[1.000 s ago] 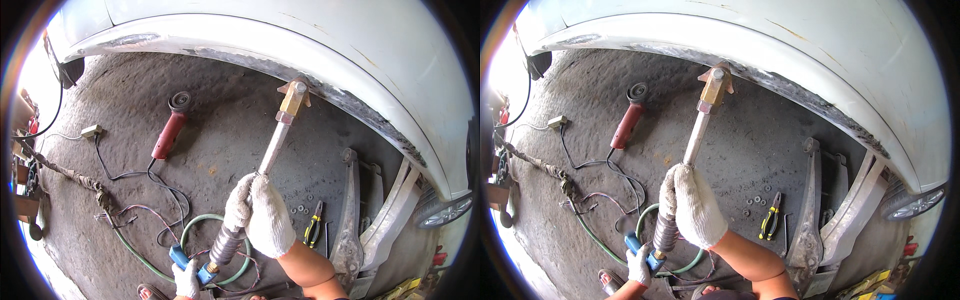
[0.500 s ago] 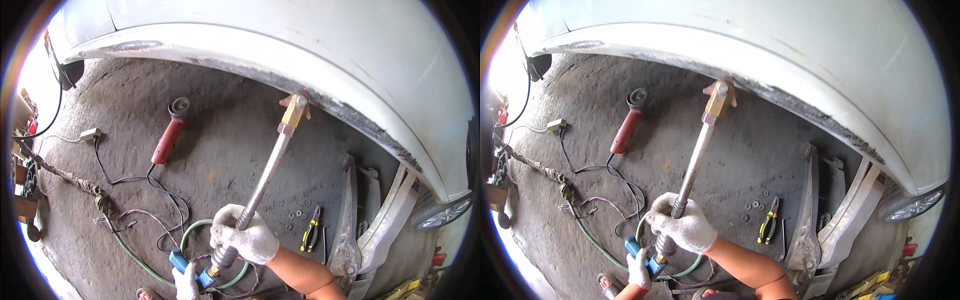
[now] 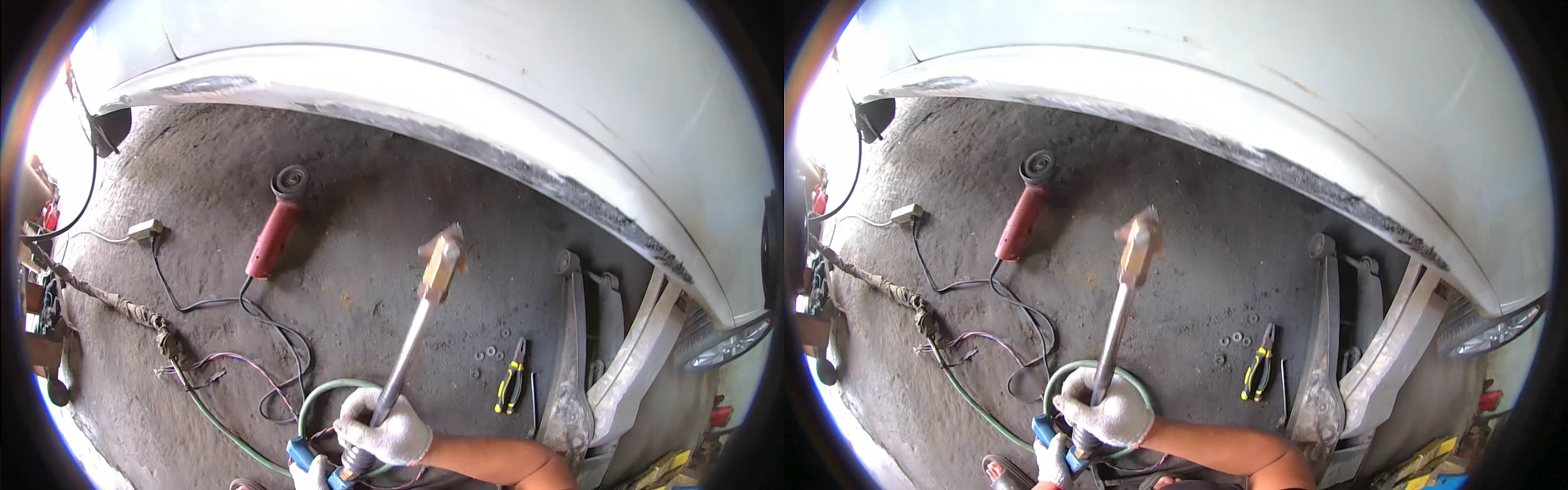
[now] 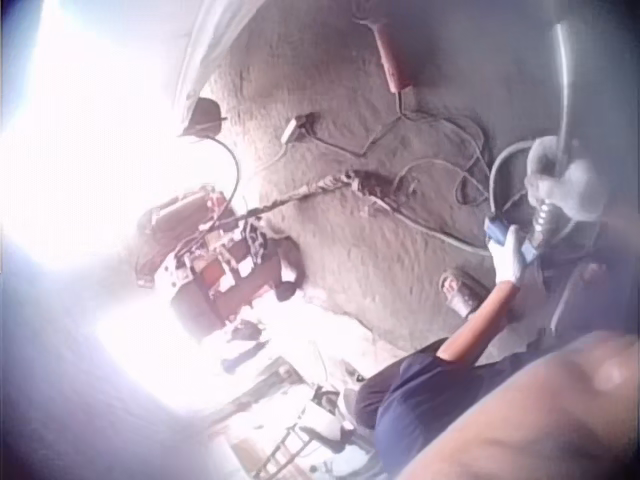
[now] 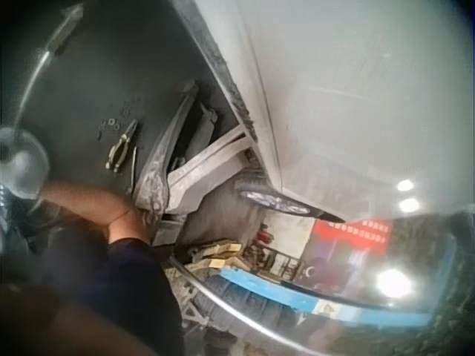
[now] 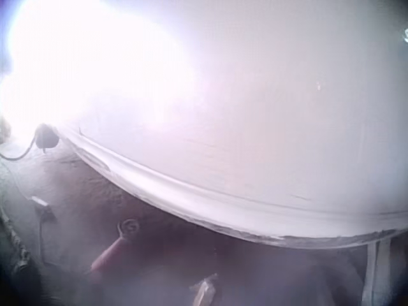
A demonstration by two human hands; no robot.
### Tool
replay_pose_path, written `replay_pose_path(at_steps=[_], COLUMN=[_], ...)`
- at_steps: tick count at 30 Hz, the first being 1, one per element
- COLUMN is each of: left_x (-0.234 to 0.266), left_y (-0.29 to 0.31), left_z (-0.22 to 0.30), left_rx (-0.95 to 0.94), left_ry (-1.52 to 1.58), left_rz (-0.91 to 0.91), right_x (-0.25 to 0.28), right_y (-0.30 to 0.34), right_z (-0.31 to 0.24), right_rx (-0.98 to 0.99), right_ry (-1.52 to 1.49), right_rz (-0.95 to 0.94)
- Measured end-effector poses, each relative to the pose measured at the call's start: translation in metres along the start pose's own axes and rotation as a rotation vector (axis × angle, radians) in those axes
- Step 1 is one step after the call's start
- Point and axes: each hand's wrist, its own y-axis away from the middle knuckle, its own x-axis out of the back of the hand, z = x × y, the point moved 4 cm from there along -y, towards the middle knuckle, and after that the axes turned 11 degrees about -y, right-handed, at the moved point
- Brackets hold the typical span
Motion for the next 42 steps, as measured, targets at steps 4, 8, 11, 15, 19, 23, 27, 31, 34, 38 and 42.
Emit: replay_pose_path(at_steps=[4,8,11,15,19,23,27,31,34,38,42], left_x=[-0.002,-0.017,-0.014,-0.013,-0.013,-0.015,-0.012,-0.014,-0.022,-0.021,-0.01], left_y=[0.003,0.006,0.003,0.0,0.002,0.001,-0.002,0.0,0.013,0.0,0.001], left_z=[0.008,0.017,0.024,0.029,0.03,0.023,0.021,0.026,0.048,0.037,0.037], left_rx=[0.099,0.143,0.147,0.117,0.131,0.148,0.12,0.15,0.255,0.196,0.167], left_ry=[-0.108,-0.025,-0.024,-0.032,-0.046,0.059,-0.003,-0.005,0.043,0.095,0.08], left_rz=[-0.052,0.13,0.094,0.1,0.109,0.097,0.098,0.076,0.049,0.036,0.03], right_x=[-0.008,-0.012,-0.012,-0.011,-0.011,-0.012,-0.012,-0.013,-0.008,-0.01,-0.017], right_y=[-0.01,-0.016,-0.019,-0.022,-0.024,-0.024,-0.025,-0.026,-0.027,-0.033,-0.065], right_z=[-0.029,-0.05,-0.063,-0.068,-0.068,-0.068,-0.067,-0.067,-0.061,-0.082,-0.152], right_rx=[-0.017,0.05,0.089,0.054,0.083,0.048,0.054,0.029,0.056,0.079,0.091], right_ry=[-0.035,0.063,0.056,0.011,0.048,0.008,0.009,0.015,0.014,-0.074,-0.232], right_rz=[0.019,-0.007,-0.037,-0.011,-0.009,-0.001,-0.004,0.025,0.059,0.058,-0.101])
